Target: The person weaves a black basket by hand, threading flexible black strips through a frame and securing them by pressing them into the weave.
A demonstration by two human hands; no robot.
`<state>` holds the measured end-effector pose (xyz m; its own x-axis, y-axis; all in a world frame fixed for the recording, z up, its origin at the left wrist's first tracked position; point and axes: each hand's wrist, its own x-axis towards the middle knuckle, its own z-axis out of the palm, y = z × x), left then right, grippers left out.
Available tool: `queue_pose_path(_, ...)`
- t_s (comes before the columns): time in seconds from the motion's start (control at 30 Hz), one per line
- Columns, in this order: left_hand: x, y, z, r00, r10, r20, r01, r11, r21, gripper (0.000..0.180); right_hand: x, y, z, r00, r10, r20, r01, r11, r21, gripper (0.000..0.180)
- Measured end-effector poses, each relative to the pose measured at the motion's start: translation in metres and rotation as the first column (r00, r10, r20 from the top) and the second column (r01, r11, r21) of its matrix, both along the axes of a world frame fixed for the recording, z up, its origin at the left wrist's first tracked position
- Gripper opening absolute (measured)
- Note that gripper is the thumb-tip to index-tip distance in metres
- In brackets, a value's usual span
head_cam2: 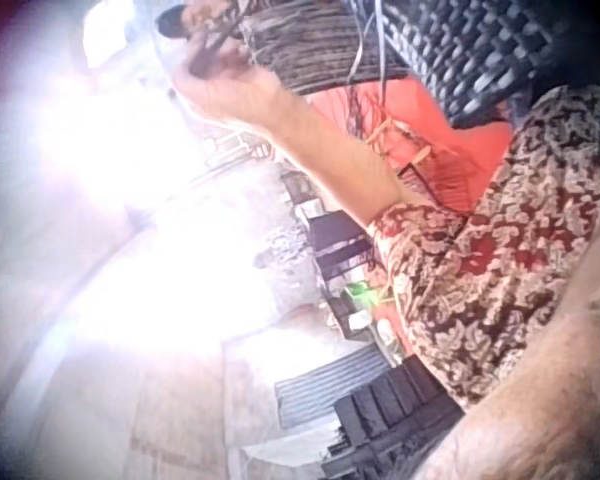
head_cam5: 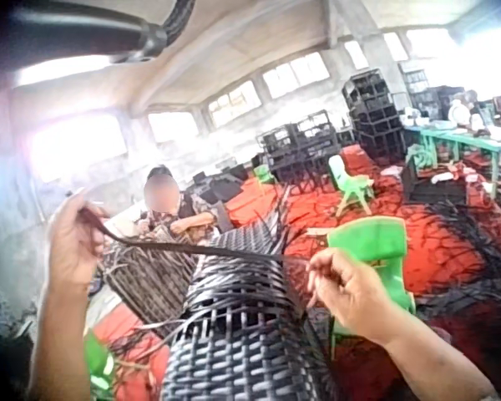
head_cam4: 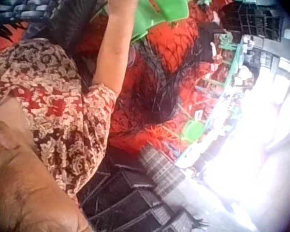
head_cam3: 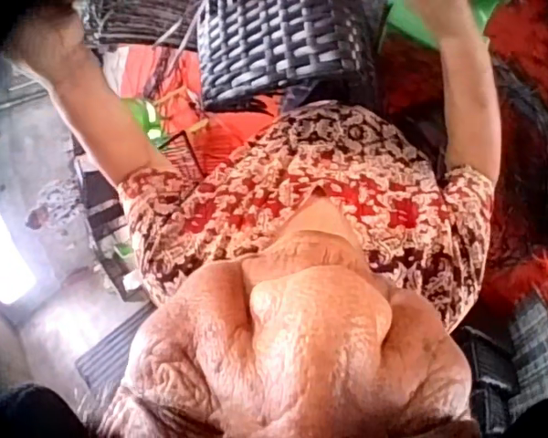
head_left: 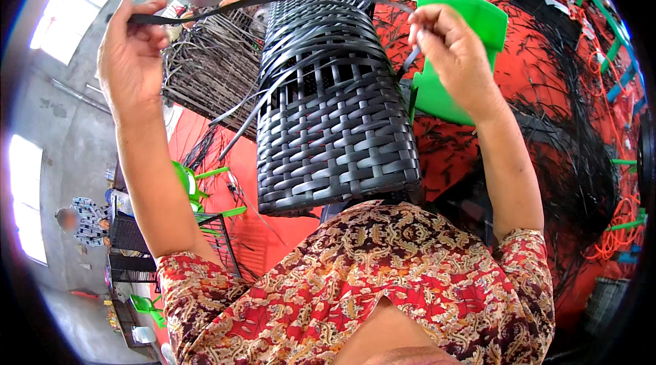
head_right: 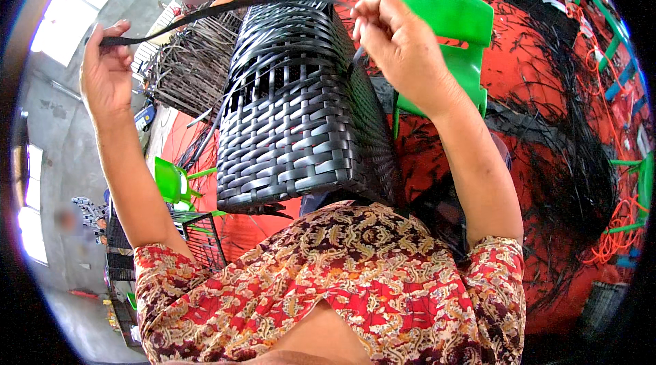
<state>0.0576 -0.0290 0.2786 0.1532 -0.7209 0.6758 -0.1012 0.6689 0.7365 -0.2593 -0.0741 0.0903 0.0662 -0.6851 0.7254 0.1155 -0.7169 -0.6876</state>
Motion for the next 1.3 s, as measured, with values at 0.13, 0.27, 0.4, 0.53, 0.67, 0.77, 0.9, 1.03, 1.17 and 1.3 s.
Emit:
queue_pose_path(0.13,-0.039,-0.014,-0.017,0.991,0.08,0.111,-0.091,0.991,0.098,0.03,-0.015,0.004,0.025,0.981,-0.188,0.045,0.191,0.978,-0.085,0.014)
queue_pose_path(0.27,-0.035,-0.033,-0.034,0.955,-0.291,0.064,0.255,0.909,0.33,0.032,-0.038,-0.004,0.032,0.875,-0.482,-0.037,0.474,0.87,-0.139,0.022)
queue_pose_path(0.4,-0.099,-0.014,-0.053,0.881,-0.47,0.056,0.387,0.784,0.485,0.034,-0.038,-0.004,0.063,0.779,-0.623,0.069,0.618,0.746,-0.249,0.015)
queue_pose_path(0.53,-0.122,-0.014,-0.058,0.799,-0.602,-0.001,0.487,0.645,0.589,0.034,-0.046,-0.003,0.094,0.635,-0.77,0.058,0.615,0.459,-0.642,0.019)
queue_pose_path(0.67,-0.149,-0.006,-0.05,0.862,-0.507,0.001,0.385,0.656,0.649,0.037,-0.03,-0.003,0.105,0.376,-0.876,0.301,0.698,0.053,-0.714,0.034)
queue_pose_path(0.77,-0.152,-0.015,-0.056,0.895,-0.442,0.055,0.319,0.722,0.614,0.039,-0.031,0.053,0.097,0.33,-0.942,-0.056,0.58,0.249,-0.776,0.037)
queue_pose_path(0.9,-0.157,-0.011,-0.062,0.805,-0.587,0.089,0.424,0.673,0.606,0.037,-0.023,0.062,0.089,0.601,-0.758,-0.253,0.39,0.554,-0.736,0.024)
queue_pose_path(1.03,-0.145,-0.005,-0.061,0.648,-0.742,0.171,0.555,0.614,0.561,0.042,-0.022,0.053,0.063,0.91,-0.282,-0.305,0.21,0.945,-0.249,0.022)
queue_pose_path(1.17,-0.112,-0.013,-0.067,0.544,-0.638,0.545,0.403,0.769,0.497,0.033,-0.02,0.046,0.046,0.853,-0.377,-0.361,0.24,0.897,-0.371,0.022)
queue_pose_path(1.3,-0.082,-0.03,-0.08,0.162,-0.039,0.986,0.406,0.913,-0.031,0.018,-0.016,0.049,0.03,0.812,-0.333,-0.479,0.262,0.942,-0.21,0.02)
